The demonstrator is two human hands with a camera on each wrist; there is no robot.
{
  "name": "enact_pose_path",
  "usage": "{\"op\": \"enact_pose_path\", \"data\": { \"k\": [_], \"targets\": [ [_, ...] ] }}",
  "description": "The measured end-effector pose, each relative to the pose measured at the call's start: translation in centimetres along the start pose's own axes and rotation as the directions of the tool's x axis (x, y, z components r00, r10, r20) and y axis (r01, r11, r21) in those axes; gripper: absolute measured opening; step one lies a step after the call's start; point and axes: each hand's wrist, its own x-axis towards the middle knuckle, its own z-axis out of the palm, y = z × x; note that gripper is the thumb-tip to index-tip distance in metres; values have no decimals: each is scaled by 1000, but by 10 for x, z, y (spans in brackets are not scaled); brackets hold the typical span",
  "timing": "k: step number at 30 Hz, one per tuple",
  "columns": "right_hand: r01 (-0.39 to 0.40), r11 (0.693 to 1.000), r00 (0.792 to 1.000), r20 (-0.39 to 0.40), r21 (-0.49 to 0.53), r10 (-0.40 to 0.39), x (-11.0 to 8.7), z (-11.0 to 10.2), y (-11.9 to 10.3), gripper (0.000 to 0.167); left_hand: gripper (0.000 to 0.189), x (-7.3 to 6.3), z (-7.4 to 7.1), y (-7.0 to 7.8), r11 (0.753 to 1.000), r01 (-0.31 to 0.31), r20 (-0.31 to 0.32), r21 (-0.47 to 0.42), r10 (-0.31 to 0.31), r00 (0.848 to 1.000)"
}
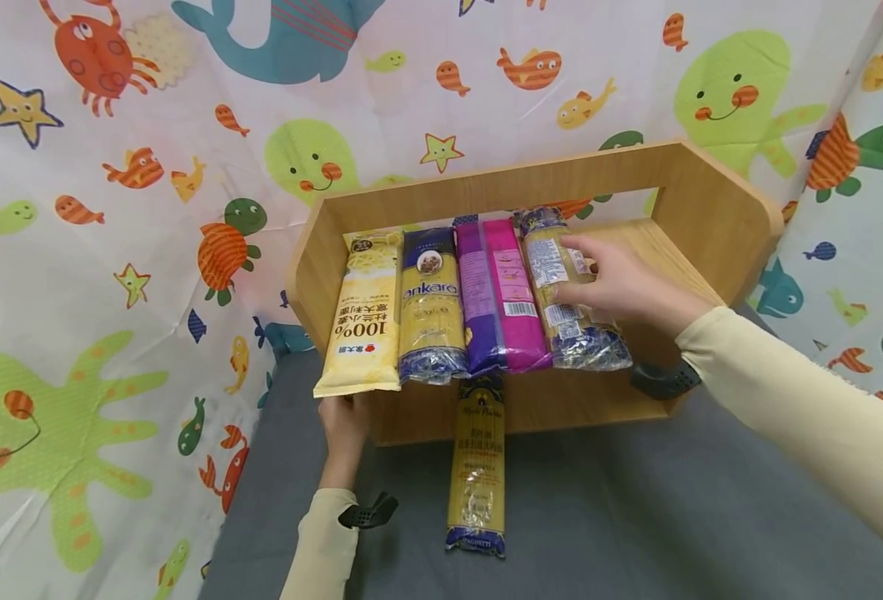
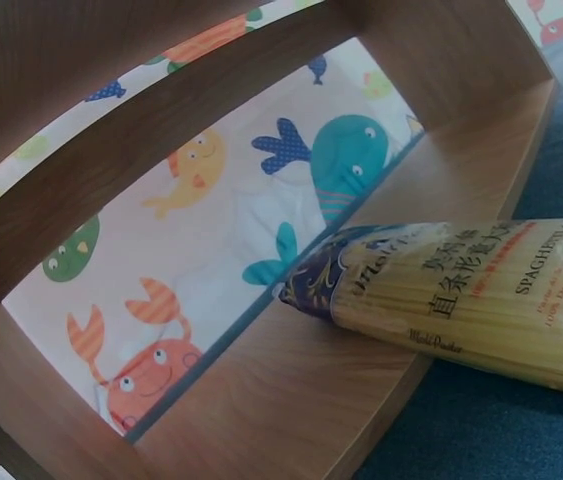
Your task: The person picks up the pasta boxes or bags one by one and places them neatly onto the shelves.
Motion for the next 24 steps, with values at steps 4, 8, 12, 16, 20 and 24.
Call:
{"op": "enact_pose_path", "data": {
  "k": [4,8,12,16,20,24],
  "targets": [
    [59,992,998,13,-108,-58,-8,6,2,81,19,1,-1,0,1000,-4,-9,0,4,1000],
    [113,987,994,26,-114,-111,-10,11,3,71,21,1,-3,-1,1000,4,-2,3,-4,1000],
    [115,990,993,30,-88,-113,-10,16,3,64,21,0,-4,-2,1000,12,3,0,-12,1000],
    [107,992,994,18,-68,-106,-10,19,2,62,21,1,-5,-3,1000,8,-7,4,-8,1000],
    [109,992,994,9,-67,-109,-12,17,3,67,20,1,-3,-2,1000,-4,-19,16,4,1000],
    [74,997,997,-8,-29,-74,-20,13,8,75,19,0,-1,-1,1000,7,-3,19,-7,1000]
  ]
}}
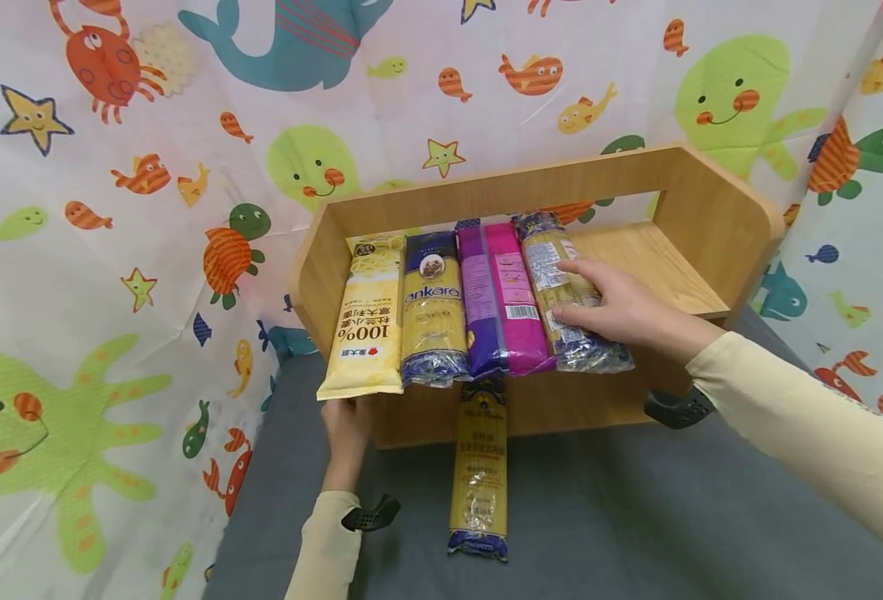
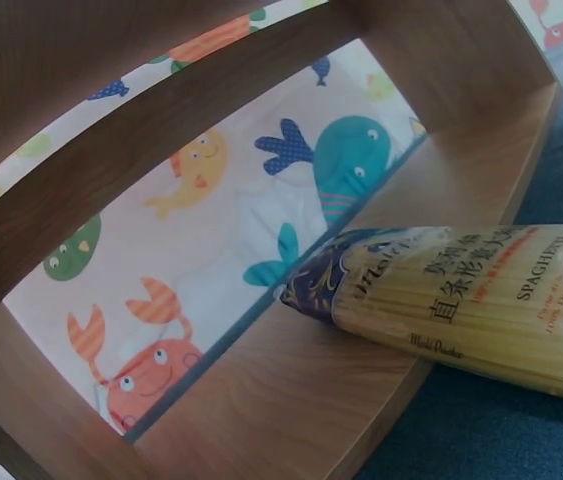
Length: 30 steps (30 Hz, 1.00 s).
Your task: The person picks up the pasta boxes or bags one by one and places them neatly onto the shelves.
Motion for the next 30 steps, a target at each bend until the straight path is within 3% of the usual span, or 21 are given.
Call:
{"op": "enact_pose_path", "data": {
  "k": [3,5,7,10,12,14,19,30],
  "targets": [
    [-45,997,997,-66,62,49,-16,-2,6,70,20,-1,2,1,1000,9,9,-15,-8,1000],
    [-43,995,985,-165,91,57,-30,-2,12,60,21,-1,2,1,999,10,9,-30,-10,1000],
    [-15,995,957,-286,97,42,-45,-1,19,48,22,-1,2,1,999,5,2,-33,-5,1000],
    [20,995,900,-435,96,24,-65,-1,32,30,21,0,1,0,999,8,1,-37,-8,1000],
    [33,994,872,-489,108,24,-74,0,43,22,21,1,1,-2,1000,12,4,-28,-12,1000],
    [34,991,858,-513,128,37,-83,2,56,17,21,1,1,-2,999,21,12,-37,-20,1000],
    [-40,987,859,-499,157,114,-99,15,91,18,21,2,1,0,998,26,20,-49,-25,1000],
    [-144,962,915,-338,231,218,-103,74,129,25,25,0,0,2,997,64,31,-50,-63,998]
  ]
}}
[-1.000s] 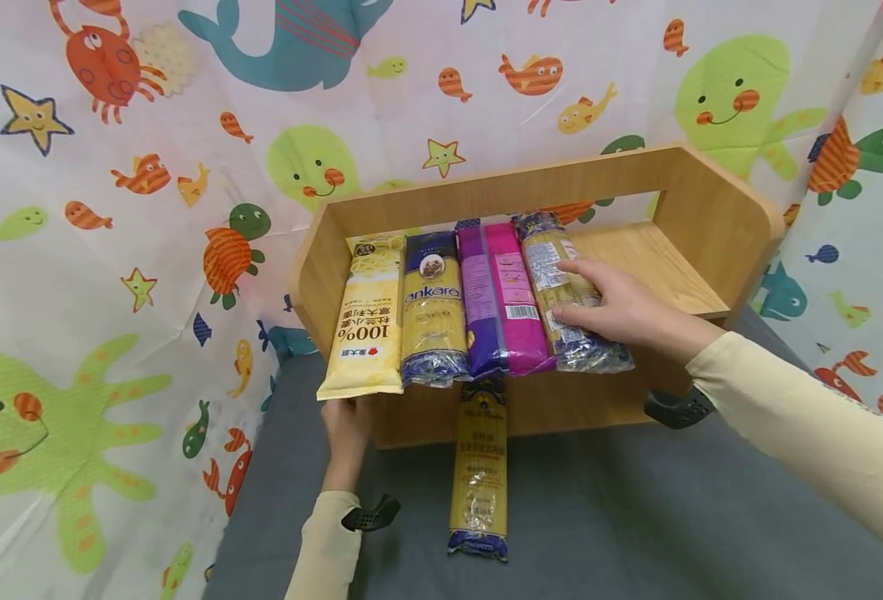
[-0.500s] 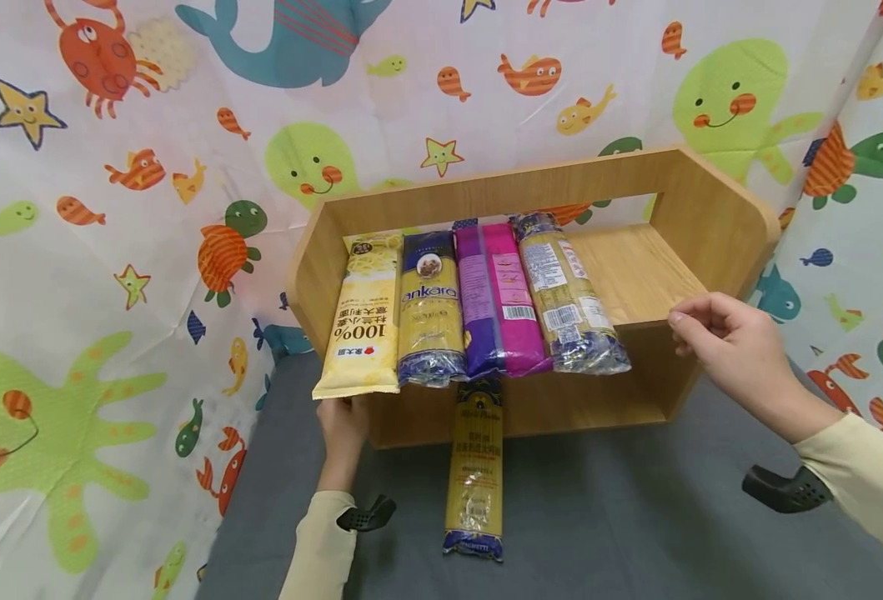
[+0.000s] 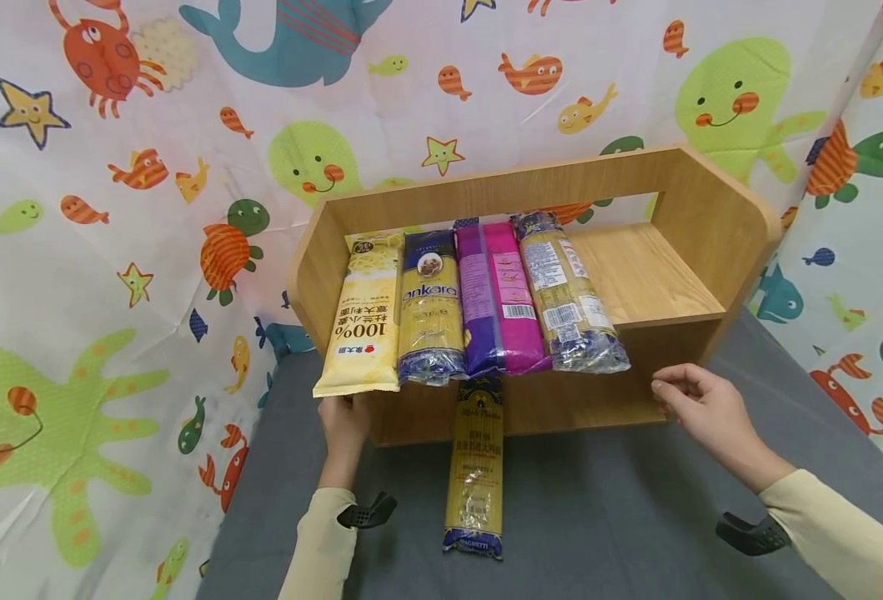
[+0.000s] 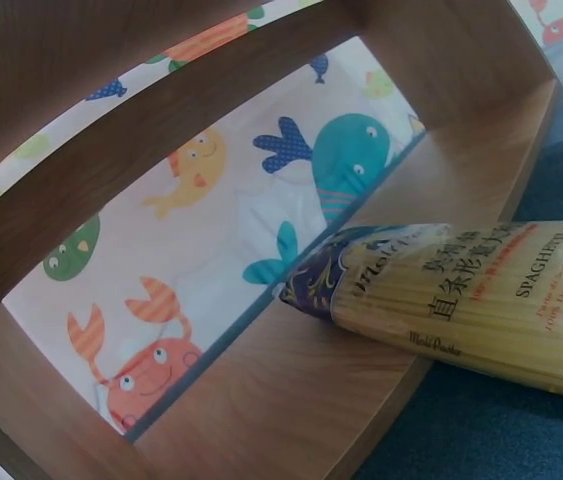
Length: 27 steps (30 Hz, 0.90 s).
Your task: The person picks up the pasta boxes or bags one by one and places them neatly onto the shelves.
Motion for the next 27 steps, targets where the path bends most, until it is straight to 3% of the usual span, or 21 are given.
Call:
{"op": "enact_pose_path", "data": {
  "k": [7,13,20,27],
  "targets": [
    [-132,987,981,151,88,118,-8,55,23,38,25,0,0,-1,1000,10,1,11,-10,1000],
    [-206,962,958,239,180,160,-13,105,30,43,25,1,-1,0,1000,1,-1,14,-1,1000],
    [-251,942,939,293,221,181,-12,158,10,52,21,2,0,-1,997,-50,-36,57,52,998],
    [-274,918,930,324,288,176,-15,193,-12,53,22,0,1,0,999,-16,-25,52,17,1000]
  ]
}}
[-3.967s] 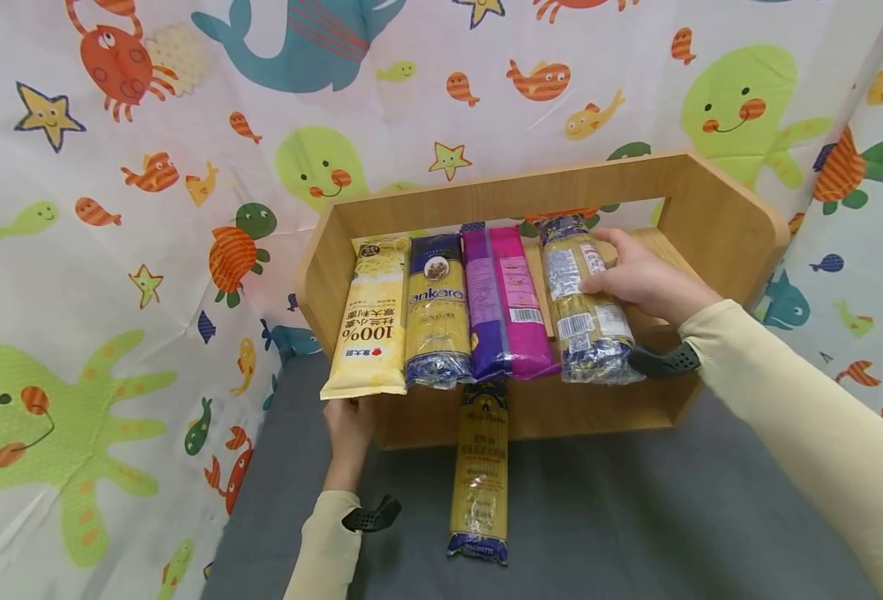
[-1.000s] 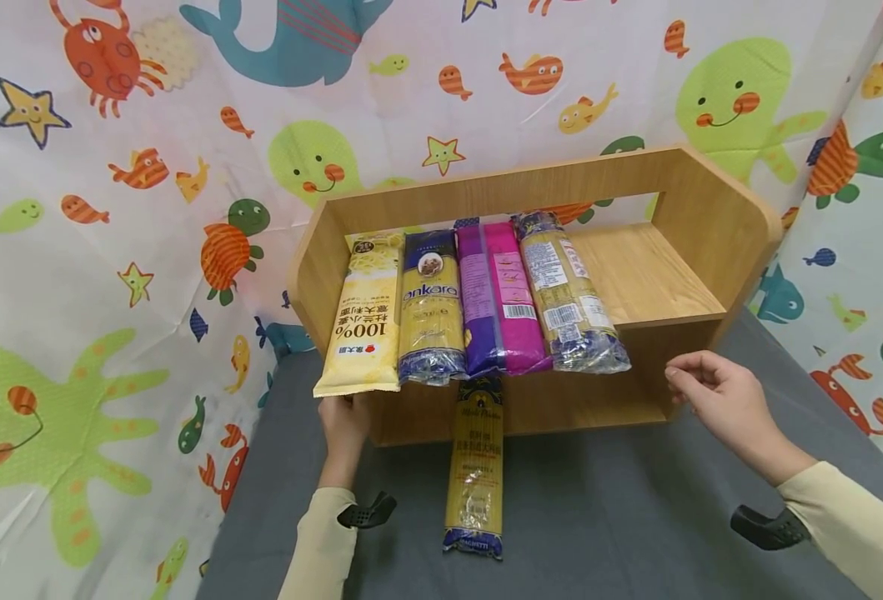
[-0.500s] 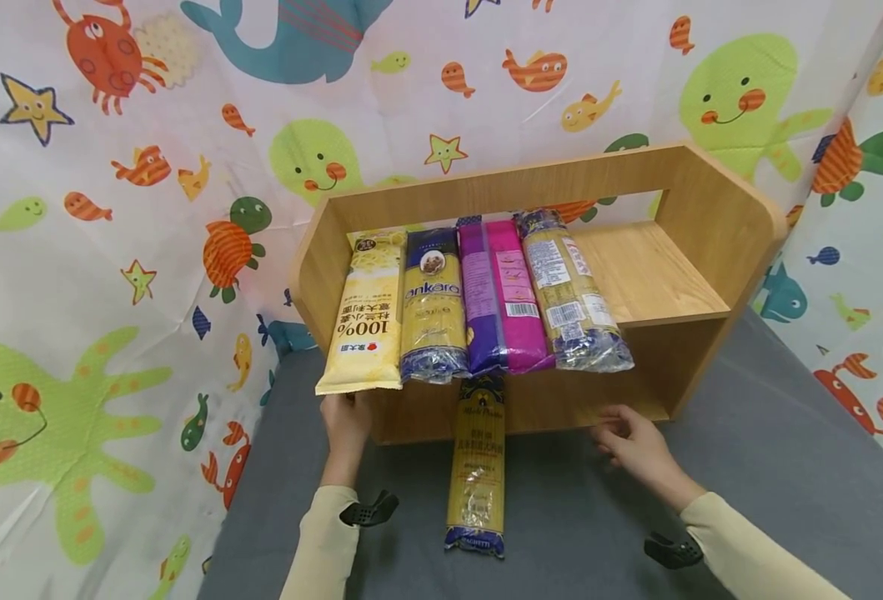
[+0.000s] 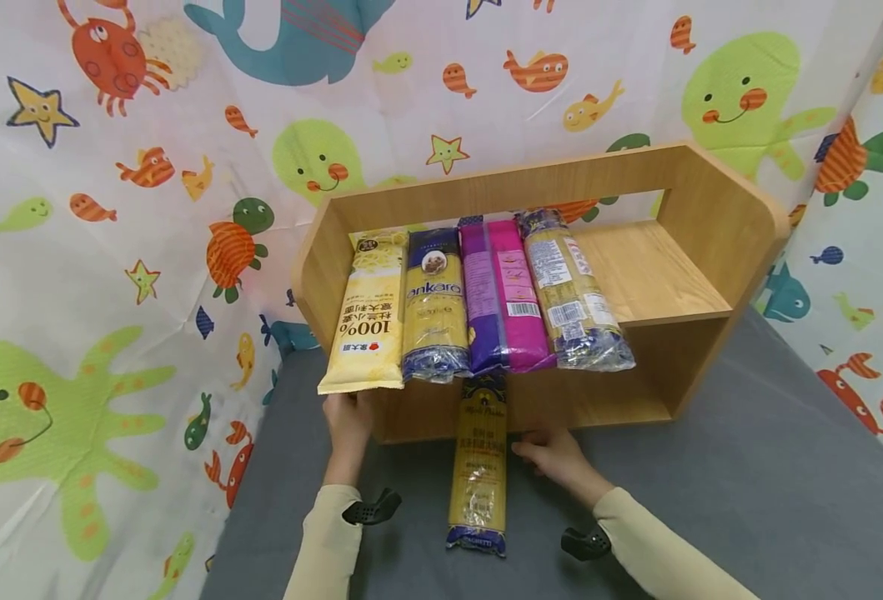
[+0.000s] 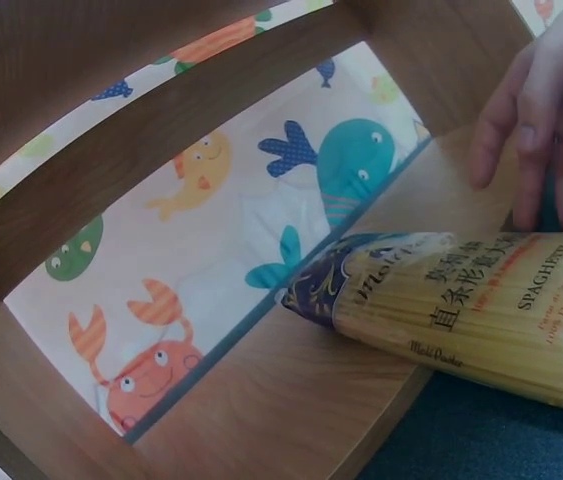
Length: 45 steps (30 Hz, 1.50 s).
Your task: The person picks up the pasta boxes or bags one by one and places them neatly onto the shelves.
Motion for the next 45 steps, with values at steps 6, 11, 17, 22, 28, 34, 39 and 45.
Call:
{"op": "enact_pose_path", "data": {
  "k": [6,11,17,22,28,34,39,45],
  "targets": [
    [5,999,1000,-8,40,-4,2,20,-4,55,22,0,0,-1,1000,-9,6,-1,9,1000],
    [41,999,999,-8,35,-41,4,30,-9,57,22,0,0,-2,1000,-27,2,2,27,1000],
    [42,995,998,-47,-89,-46,6,43,-11,70,23,1,-1,-3,999,-45,-5,-7,45,999],
    [38,982,996,-77,-186,-53,7,55,-11,82,24,1,-2,-3,999,-37,-5,-2,37,999],
    [74,958,992,-78,-278,-100,7,62,-13,93,23,0,-1,-3,999,-42,-8,-1,42,999],
    [33,966,997,-59,-258,-50,5,59,-14,98,25,-2,1,-3,1000,-13,7,-4,13,1000],
    [31,967,998,-51,-252,-45,0,55,-14,95,25,-4,1,-1,1000,0,21,-14,1,1000],
    [105,957,991,-46,-272,-122,-10,48,-12,83,23,-3,1,-1,999,34,20,-14,-34,999]
  ]
}}
